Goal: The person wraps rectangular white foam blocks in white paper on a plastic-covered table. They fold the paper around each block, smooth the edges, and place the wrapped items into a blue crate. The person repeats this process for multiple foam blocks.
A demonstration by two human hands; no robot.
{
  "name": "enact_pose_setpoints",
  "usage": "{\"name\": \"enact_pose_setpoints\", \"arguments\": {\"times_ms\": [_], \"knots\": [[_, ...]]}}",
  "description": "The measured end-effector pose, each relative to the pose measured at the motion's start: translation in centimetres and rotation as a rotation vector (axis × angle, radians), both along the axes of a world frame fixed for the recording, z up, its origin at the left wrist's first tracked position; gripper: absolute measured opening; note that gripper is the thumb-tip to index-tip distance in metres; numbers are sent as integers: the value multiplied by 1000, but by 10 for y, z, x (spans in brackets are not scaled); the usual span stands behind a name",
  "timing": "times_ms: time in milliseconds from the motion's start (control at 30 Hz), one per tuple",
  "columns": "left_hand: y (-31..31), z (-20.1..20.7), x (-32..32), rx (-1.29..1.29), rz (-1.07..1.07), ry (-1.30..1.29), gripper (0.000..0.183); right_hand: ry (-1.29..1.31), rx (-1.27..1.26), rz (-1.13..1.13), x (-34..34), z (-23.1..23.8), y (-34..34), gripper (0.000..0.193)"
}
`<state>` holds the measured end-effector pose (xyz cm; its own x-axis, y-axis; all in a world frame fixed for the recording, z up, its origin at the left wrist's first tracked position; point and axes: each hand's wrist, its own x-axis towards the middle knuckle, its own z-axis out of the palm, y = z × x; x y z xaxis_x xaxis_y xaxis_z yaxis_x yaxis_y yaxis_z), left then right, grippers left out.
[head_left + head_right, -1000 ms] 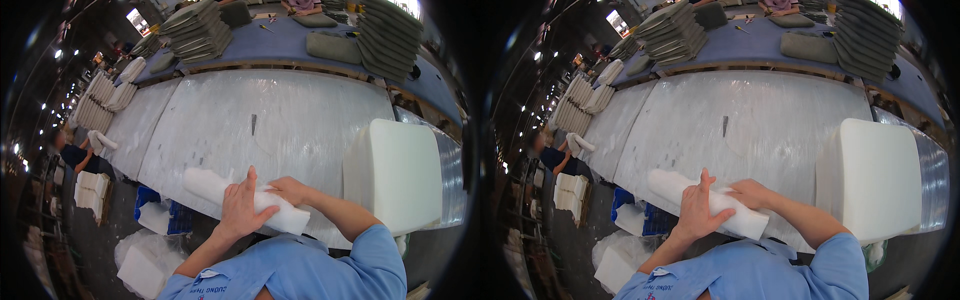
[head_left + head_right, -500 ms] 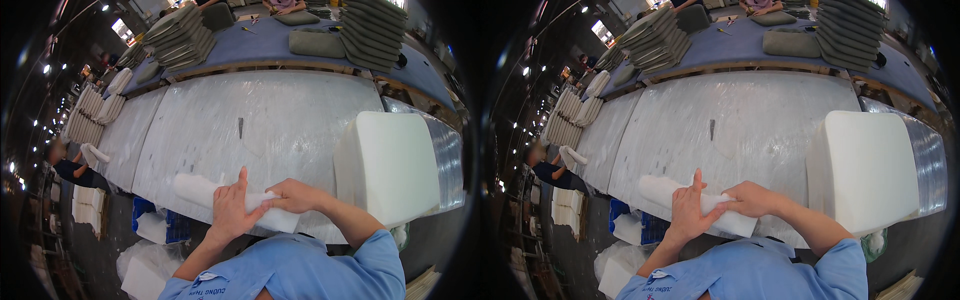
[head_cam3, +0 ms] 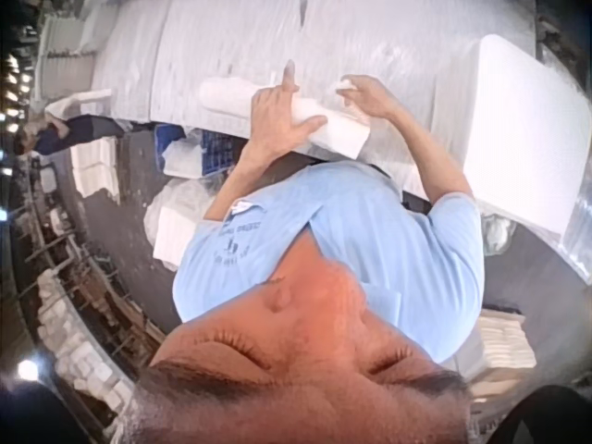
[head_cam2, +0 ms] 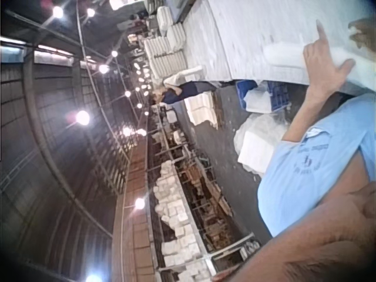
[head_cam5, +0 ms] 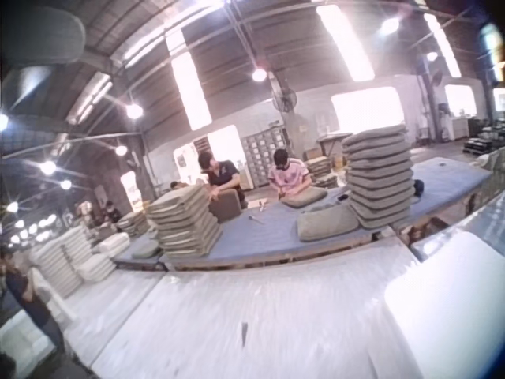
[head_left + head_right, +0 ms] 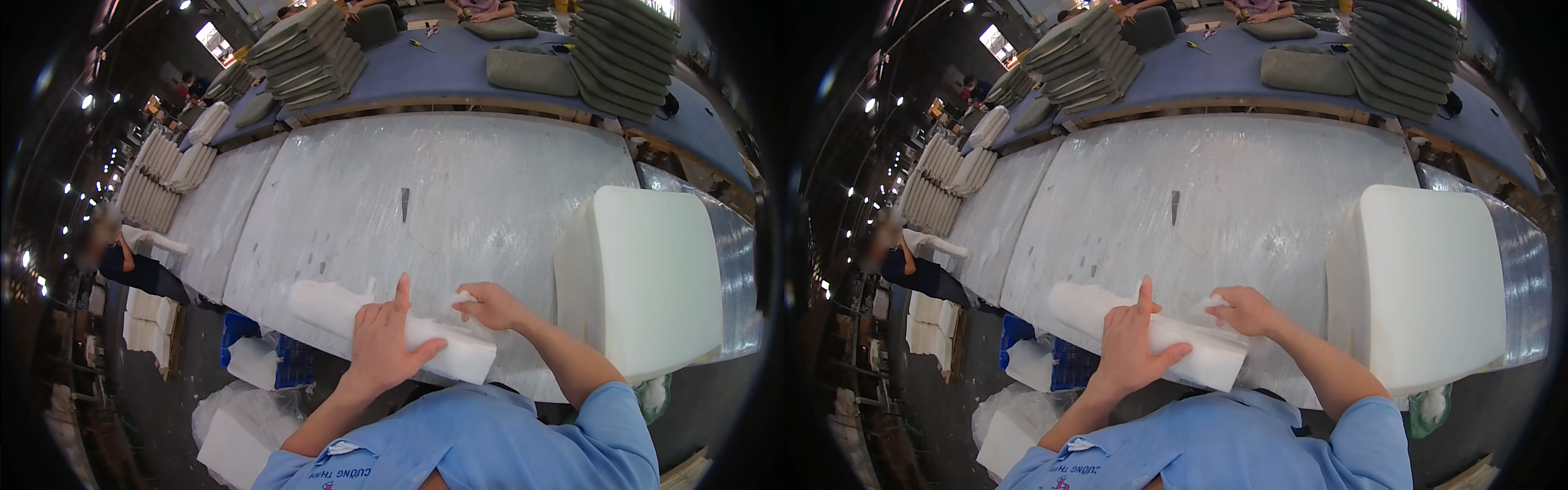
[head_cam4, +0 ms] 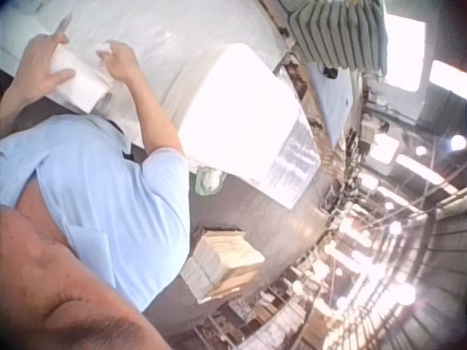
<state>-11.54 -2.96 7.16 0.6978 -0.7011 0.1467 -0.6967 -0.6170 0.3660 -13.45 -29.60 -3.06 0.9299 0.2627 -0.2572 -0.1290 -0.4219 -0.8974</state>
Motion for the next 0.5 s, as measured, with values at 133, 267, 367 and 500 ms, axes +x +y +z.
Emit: {"name": "enact_pose_setpoints", "arguments": {"times_ms": [133, 267, 367, 500], "knots": [[1, -1, 1, -45, 3, 6, 125, -5, 168, 74, 8, 62, 28, 42], [1, -1, 1, -41, 27, 16, 131, -23, 20, 256, 16, 77, 45, 38], [3, -6, 0, -127, 22, 21, 126, -2, 145, 164, 16, 50, 51, 41], [0, -6, -2, -114, 20, 29, 129, 70, 248, 86, 17, 24, 54, 43]]}}
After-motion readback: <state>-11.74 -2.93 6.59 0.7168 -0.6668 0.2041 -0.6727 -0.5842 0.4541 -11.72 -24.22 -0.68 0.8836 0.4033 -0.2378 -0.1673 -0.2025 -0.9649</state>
